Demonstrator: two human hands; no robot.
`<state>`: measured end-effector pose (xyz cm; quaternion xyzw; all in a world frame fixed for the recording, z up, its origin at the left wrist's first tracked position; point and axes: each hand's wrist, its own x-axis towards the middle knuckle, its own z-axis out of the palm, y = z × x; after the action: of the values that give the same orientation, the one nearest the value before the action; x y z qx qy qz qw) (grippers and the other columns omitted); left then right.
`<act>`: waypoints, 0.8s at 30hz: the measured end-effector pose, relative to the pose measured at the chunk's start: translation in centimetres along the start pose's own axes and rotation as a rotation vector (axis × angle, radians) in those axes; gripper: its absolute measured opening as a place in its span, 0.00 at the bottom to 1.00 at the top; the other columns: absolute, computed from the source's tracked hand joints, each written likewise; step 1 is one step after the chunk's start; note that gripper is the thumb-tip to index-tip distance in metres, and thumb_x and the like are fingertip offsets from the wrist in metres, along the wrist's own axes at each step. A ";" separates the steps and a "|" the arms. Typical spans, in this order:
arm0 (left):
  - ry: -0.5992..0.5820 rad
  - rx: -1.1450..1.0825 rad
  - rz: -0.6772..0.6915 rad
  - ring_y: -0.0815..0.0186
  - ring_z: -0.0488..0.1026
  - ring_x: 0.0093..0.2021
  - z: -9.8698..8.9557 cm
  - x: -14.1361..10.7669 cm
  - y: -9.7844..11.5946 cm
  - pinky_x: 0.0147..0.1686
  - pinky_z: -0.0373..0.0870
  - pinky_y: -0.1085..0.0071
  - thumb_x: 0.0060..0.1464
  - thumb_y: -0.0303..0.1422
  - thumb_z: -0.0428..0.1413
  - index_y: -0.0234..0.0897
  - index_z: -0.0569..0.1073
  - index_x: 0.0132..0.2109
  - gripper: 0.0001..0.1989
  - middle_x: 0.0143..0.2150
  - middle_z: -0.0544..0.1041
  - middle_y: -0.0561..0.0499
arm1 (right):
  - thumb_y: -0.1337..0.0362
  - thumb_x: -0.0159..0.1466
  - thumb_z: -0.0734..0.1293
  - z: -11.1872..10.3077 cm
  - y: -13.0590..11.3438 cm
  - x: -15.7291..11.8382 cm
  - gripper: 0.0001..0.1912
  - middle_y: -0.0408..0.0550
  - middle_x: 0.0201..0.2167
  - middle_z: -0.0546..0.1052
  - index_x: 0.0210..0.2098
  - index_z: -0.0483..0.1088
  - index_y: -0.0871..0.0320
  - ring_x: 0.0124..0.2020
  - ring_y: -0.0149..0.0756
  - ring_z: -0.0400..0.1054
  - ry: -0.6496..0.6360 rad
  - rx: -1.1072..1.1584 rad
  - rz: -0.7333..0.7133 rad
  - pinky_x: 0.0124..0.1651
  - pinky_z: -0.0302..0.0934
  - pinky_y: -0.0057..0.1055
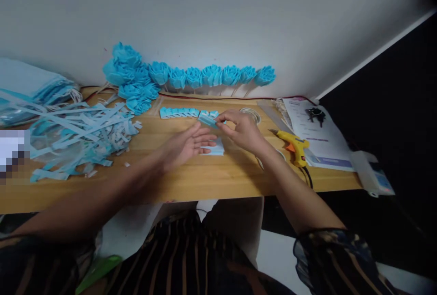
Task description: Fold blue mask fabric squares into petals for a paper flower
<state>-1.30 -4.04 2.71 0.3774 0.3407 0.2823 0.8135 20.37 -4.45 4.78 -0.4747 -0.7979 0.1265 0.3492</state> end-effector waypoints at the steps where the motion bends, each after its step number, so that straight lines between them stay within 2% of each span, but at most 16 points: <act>1: 0.024 -0.053 -0.011 0.54 0.78 0.55 0.2 0.6 0.4 0.54 0.74 0.59 0.66 0.41 0.55 0.30 0.78 0.52 0.19 0.57 0.80 0.33 | 0.65 0.67 0.65 0.1 -0.3 0.1 0.09 0.50 0.39 0.83 0.38 0.79 0.56 0.43 0.42 0.76 -0.012 -0.058 -0.057 0.48 0.66 0.38; 4: 0.105 -0.164 0.020 0.54 0.79 0.55 0.8 1.6 1.3 0.60 0.72 0.58 0.65 0.29 0.54 0.28 0.77 0.47 0.10 0.53 0.82 0.34 | 0.65 0.68 0.65 0.5 -0.5 0.4 0.09 0.52 0.43 0.83 0.41 0.79 0.55 0.47 0.45 0.76 -0.048 -0.143 -0.178 0.52 0.67 0.43; 7: 0.184 -0.200 0.082 0.58 0.82 0.49 0.6 1.9 1.7 0.60 0.73 0.58 0.61 0.19 0.54 0.29 0.77 0.46 0.10 0.48 0.84 0.38 | 0.65 0.69 0.65 0.4 0.2 0.5 0.12 0.50 0.52 0.82 0.48 0.78 0.51 0.55 0.46 0.74 0.039 -0.079 -0.172 0.59 0.66 0.48; 10: 0.206 -0.190 0.133 0.59 0.83 0.44 -0.2 1.9 1.7 0.54 0.77 0.60 0.61 0.19 0.54 0.30 0.76 0.48 0.11 0.49 0.84 0.38 | 0.68 0.68 0.64 -0.2 1.3 0.6 0.18 0.48 0.57 0.80 0.55 0.75 0.49 0.60 0.45 0.72 0.073 0.051 -0.070 0.62 0.65 0.49; 14: 0.164 -0.164 0.219 0.59 0.83 0.45 -1.2 2.0 1.4 0.49 0.76 0.64 0.62 0.21 0.56 0.32 0.77 0.55 0.16 0.51 0.83 0.38 | 0.69 0.65 0.65 -0.2 2.1 1.1 0.21 0.46 0.57 0.80 0.57 0.73 0.49 0.59 0.43 0.73 -0.057 0.233 0.018 0.63 0.65 0.46; 18: 0.133 -0.180 0.248 0.64 0.82 0.43 -1.4 2.1 0.8 0.45 0.76 0.68 0.62 0.21 0.57 0.34 0.79 0.50 0.12 0.48 0.84 0.44 | 0.68 0.63 0.68 1.1 1.8 1.3 0.18 0.45 0.53 0.81 0.52 0.76 0.49 0.55 0.41 0.74 -0.081 0.338 0.062 0.61 0.65 0.44; 22: 0.094 -0.166 0.249 0.63 0.81 0.46 -1.3 2.1 0.1 0.44 0.75 0.68 0.59 0.22 0.59 0.33 0.80 0.47 0.10 0.50 0.84 0.43 | 0.67 0.59 0.72 2.4 1.5 0.6 0.10 0.44 0.44 0.82 0.41 0.80 0.51 0.47 0.40 0.74 0.029 0.375 0.150 0.56 0.66 0.42; 24: 0.079 -0.138 0.256 0.62 0.81 0.45 -1.2 2.1 -0.1 0.44 0.74 0.68 0.59 0.24 0.60 0.32 0.80 0.46 0.09 0.49 0.84 0.42 | 0.65 0.60 0.72 2.8 1.6 0.3 0.06 0.43 0.41 0.82 0.38 0.80 0.51 0.46 0.40 0.74 0.060 0.402 0.146 0.56 0.66 0.42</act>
<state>-0.89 -2.07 1.36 0.3495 0.3011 0.4212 0.7809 19.47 -3.04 2.05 -0.4555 -0.7096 0.2938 0.4502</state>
